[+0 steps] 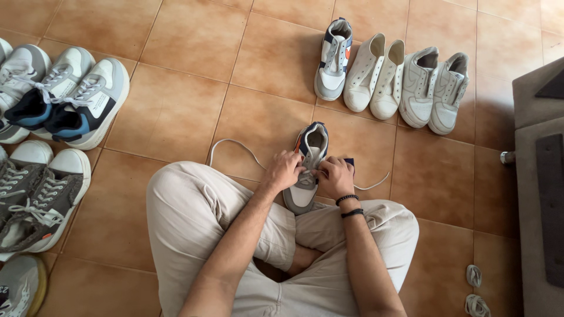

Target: The person sits on a tiled floor and laces a single white sneaker with white laces. They thread the laces through the eyelets from the bottom up, pull them to tighten, and tie a knot at the top.

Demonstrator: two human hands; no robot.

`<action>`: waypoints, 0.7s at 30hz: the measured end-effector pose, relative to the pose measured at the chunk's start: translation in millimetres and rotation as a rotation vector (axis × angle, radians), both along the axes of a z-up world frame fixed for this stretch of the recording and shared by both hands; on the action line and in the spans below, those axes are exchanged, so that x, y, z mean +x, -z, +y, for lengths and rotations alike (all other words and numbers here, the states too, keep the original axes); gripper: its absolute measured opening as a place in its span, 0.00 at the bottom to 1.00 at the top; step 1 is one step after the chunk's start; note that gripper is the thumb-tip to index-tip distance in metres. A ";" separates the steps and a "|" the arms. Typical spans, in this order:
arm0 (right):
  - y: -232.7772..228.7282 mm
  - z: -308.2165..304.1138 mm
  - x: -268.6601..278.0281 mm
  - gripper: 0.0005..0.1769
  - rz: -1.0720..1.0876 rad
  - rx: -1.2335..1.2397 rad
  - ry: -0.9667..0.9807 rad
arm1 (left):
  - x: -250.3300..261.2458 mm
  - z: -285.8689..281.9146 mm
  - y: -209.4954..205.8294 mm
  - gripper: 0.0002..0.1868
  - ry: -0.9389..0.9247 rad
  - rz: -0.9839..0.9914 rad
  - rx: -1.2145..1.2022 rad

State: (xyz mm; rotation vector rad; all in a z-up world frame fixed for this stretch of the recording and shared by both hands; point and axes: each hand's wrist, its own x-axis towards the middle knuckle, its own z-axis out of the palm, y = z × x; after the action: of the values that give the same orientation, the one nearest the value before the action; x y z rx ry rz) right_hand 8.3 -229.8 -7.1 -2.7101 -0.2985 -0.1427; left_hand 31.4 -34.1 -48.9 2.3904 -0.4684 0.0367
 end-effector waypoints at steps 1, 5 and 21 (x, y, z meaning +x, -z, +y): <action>-2.2 -0.4 0.3 0.13 0.006 0.043 -0.001 | -0.2 -0.6 0.4 0.11 0.004 -0.002 0.005; -7.3 -3.7 0.9 0.11 0.098 0.117 0.023 | -2.0 1.4 -6.7 0.10 0.031 0.016 0.092; -3.8 6.6 1.0 0.14 -0.006 0.057 -0.022 | -4.4 -0.4 -2.0 0.12 -0.113 0.033 -0.016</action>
State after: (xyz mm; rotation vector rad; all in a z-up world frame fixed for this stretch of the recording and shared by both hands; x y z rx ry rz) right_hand 9.3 -223.2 -3.3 -2.6496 -0.3214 -0.1503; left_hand 27.1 -34.6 -46.9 2.3958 -0.3156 0.0513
